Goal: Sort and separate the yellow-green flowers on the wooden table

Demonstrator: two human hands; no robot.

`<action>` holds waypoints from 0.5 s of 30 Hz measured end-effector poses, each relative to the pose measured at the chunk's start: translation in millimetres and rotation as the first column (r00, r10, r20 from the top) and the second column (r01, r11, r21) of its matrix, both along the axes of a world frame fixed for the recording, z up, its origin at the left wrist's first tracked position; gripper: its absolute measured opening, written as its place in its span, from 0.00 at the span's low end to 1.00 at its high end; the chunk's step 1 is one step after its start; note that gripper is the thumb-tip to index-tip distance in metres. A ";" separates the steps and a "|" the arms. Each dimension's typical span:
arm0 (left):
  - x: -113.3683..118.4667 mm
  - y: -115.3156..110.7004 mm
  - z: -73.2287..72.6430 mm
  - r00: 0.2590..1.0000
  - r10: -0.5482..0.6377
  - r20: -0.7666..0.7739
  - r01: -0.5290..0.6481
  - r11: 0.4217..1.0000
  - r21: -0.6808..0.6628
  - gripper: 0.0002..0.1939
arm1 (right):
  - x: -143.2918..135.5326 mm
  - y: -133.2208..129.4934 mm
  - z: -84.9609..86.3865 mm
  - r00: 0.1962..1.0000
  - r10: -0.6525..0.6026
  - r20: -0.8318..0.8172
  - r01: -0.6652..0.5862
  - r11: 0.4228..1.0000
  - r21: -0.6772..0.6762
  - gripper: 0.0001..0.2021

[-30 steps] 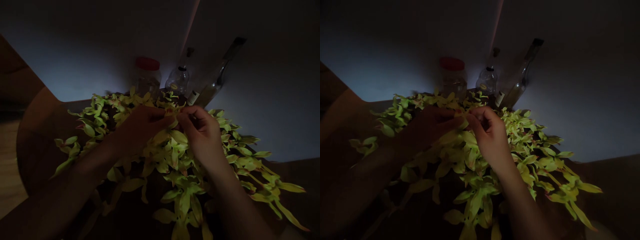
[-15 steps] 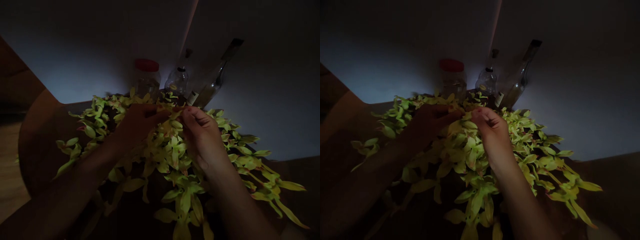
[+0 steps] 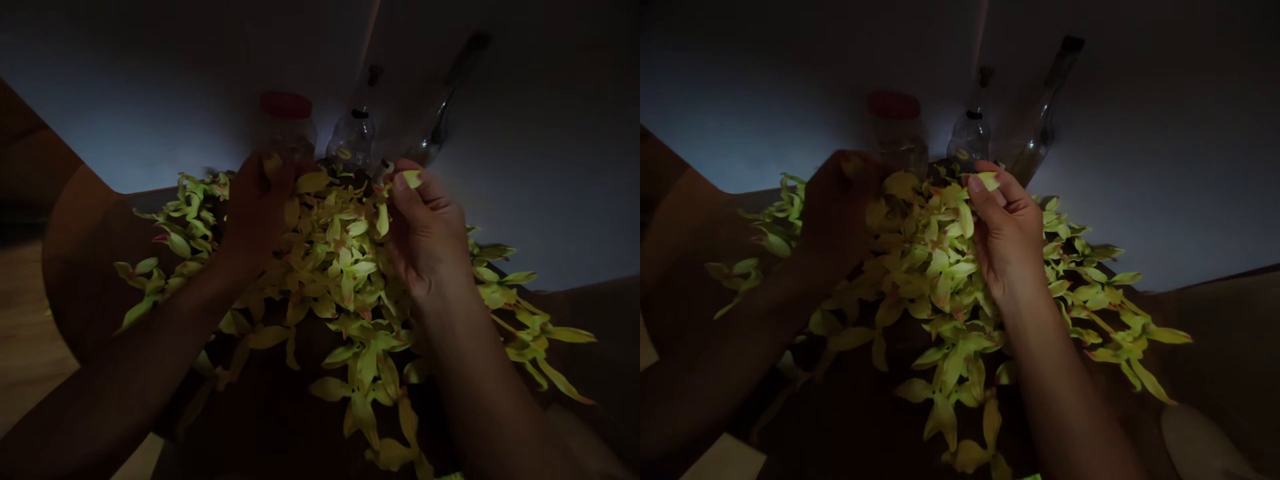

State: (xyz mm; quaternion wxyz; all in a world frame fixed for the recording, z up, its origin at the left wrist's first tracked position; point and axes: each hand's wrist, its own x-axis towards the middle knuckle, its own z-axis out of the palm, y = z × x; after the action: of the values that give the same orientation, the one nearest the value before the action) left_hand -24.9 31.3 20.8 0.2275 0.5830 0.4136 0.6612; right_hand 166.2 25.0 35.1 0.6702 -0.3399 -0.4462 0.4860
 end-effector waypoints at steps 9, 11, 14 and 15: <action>7.3 -8.0 2.4 0.932 -0.302 -0.203 0.318 0.946 0.054 0.16 | -13.5 -6.2 -7.2 0.989 0.147 0.029 -0.142 0.982 -0.121 0.01; 4.5 -5.0 0.8 0.926 -0.286 -0.248 0.303 0.952 0.031 0.14 | -14.7 -6.7 -8.7 0.985 0.148 0.084 -0.140 0.985 -0.096 0.02; 0.9 -2.6 2.1 0.917 -0.268 -0.297 0.301 0.951 0.072 0.07 | -16.4 -8.9 -10.8 0.976 0.110 0.188 -0.112 0.994 -0.002 0.03; 0.2 -2.9 3.3 0.915 -0.256 -0.311 0.297 0.950 0.091 0.06 | -17.1 -10.1 -11.0 0.968 0.081 0.237 -0.092 0.995 0.035 0.04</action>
State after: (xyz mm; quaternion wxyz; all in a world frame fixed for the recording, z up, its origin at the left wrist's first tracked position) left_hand -24.7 28.4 24.1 0.2142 0.7419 0.3099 0.5546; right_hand 149.2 14.9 24.2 0.5986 -0.3598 -0.5478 0.4606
